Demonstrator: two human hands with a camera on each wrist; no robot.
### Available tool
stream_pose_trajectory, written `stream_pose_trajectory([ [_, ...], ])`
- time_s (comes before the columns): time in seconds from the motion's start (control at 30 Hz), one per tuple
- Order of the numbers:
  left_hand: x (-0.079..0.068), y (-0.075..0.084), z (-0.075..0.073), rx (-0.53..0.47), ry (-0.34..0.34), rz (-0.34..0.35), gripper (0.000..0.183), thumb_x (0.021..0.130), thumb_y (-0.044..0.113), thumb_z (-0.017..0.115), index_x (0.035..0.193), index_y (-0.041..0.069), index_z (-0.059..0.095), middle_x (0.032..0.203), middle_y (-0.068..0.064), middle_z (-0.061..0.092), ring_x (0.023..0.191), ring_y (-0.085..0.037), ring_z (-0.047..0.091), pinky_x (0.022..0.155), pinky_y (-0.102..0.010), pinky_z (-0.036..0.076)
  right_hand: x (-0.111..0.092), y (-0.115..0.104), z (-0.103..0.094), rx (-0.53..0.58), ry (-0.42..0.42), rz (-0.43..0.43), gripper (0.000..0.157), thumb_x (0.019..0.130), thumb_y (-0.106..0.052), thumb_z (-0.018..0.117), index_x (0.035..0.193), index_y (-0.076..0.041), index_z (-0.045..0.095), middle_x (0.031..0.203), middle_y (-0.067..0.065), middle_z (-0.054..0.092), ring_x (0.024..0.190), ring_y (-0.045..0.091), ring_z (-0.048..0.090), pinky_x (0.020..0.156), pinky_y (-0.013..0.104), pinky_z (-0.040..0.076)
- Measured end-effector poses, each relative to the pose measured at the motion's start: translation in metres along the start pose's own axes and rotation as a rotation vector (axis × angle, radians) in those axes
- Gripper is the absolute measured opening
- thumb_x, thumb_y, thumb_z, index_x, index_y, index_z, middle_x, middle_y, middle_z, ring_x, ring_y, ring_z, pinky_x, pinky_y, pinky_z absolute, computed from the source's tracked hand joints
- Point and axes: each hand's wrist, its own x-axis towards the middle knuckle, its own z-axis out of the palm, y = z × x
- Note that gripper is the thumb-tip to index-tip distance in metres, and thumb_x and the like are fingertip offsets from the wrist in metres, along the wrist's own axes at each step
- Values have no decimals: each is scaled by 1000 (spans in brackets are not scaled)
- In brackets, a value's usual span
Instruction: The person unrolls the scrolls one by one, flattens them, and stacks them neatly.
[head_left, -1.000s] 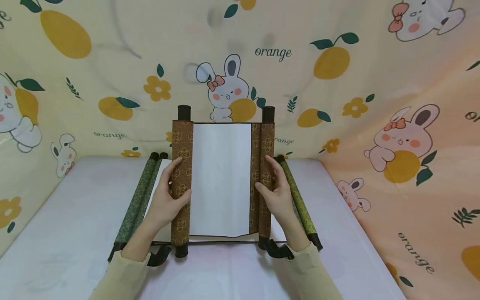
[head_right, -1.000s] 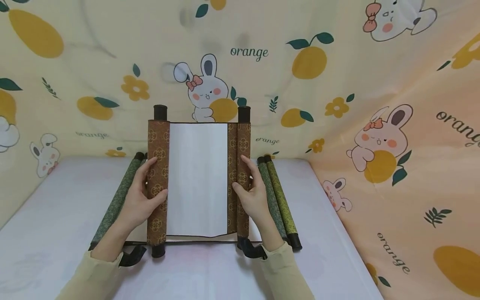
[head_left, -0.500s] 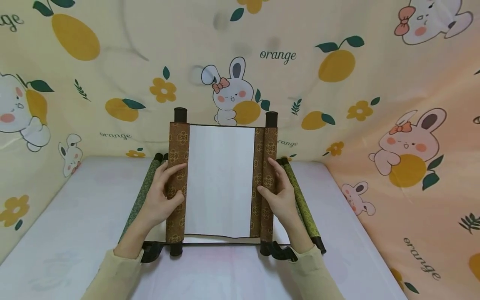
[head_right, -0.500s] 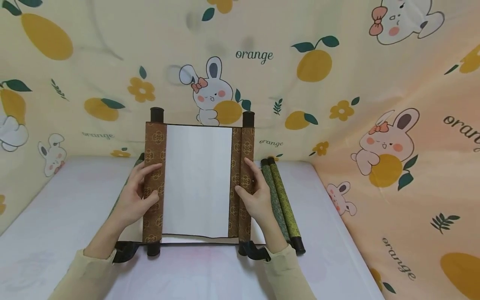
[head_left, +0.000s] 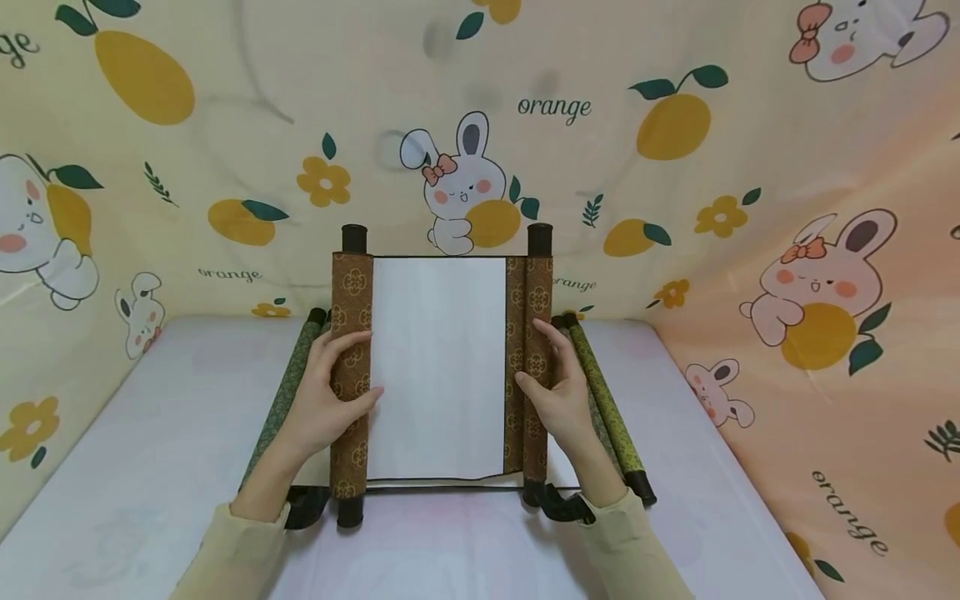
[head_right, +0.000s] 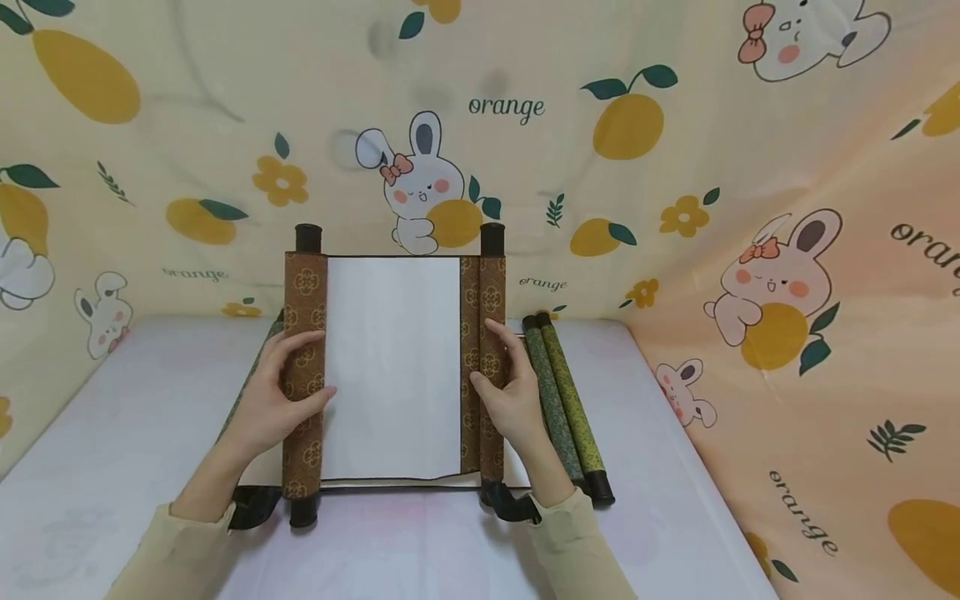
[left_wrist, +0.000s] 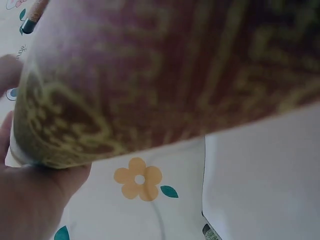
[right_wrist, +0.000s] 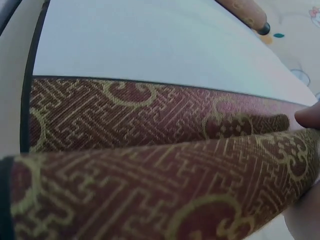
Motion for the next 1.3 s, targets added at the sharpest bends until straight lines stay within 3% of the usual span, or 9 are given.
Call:
stream_pose_trajectory([
  [0.1, 1, 2, 0, 25, -1, -1, 75, 86, -2, 81, 152, 15, 49, 161, -20, 21, 140, -43, 34, 103, -64, 35, -1, 2, 1, -17, 29, -3, 76, 88, 16, 70, 154, -15, 47, 159, -5, 41, 152, 14, 29, 119, 38, 29],
  [0.17, 1, 2, 0, 38, -4, 20, 77, 87, -6, 78, 154, 16, 47, 160, -21, 23, 142, -42, 31, 104, -64, 33, -1, 3, 2, -33, 45, -4, 76, 88, 14, 72, 153, -17, 49, 158, -5, 42, 152, 16, 29, 121, 46, 26],
  [0.27, 2, 0, -1, 63, -1, 75, 83, 87, -11, 71, 158, 18, 40, 156, -22, 26, 132, -38, 39, 99, -59, 37, -2, 3, 2, -39, 43, -3, 78, 89, 11, 72, 156, -20, 45, 163, -5, 36, 154, 20, 25, 123, 53, 19],
  [0.4, 4, -3, -2, 81, 9, 130, 94, 84, -15, 66, 164, 20, 31, 155, -21, 29, 124, -31, 43, 94, -49, 40, -2, 3, -1, -21, 39, -20, 87, 91, 12, 70, 162, -25, 36, 165, -3, 29, 153, 21, 23, 123, 49, 19],
  [0.6, 4, -3, -4, 40, 6, 132, 101, 83, -16, 64, 166, 26, 25, 159, -15, 29, 126, -27, 43, 96, -38, 41, 1, 3, -5, -18, 63, -37, 91, 90, 15, 68, 163, -25, 33, 151, 4, 35, 140, 17, 31, 105, 34, 36],
  [0.83, 3, -4, -8, -12, 19, 102, 93, 84, -14, 64, 163, 24, 34, 162, -19, 19, 129, -37, 40, 95, -56, 38, 3, 2, -7, -16, 88, 5, 90, 90, 15, 69, 163, -24, 35, 149, 2, 37, 139, 15, 31, 109, 35, 32],
  [1.1, 2, -1, -13, -43, 10, 64, 89, 84, -15, 59, 162, 21, 35, 165, -18, 12, 129, -39, 39, 94, -54, 37, 6, 2, -11, 8, 90, -4, 89, 89, 18, 66, 163, -19, 34, 161, 1, 31, 143, 17, 28, 114, 43, 27],
  [1.3, 2, -1, -14, -19, 40, 35, 89, 85, -11, 67, 162, 23, 36, 164, -16, 17, 140, -41, 32, 102, -64, 34, 5, 1, -11, 22, 82, 1, 89, 89, 17, 66, 163, -21, 35, 164, -4, 29, 141, 17, 29, 104, 33, 38],
])
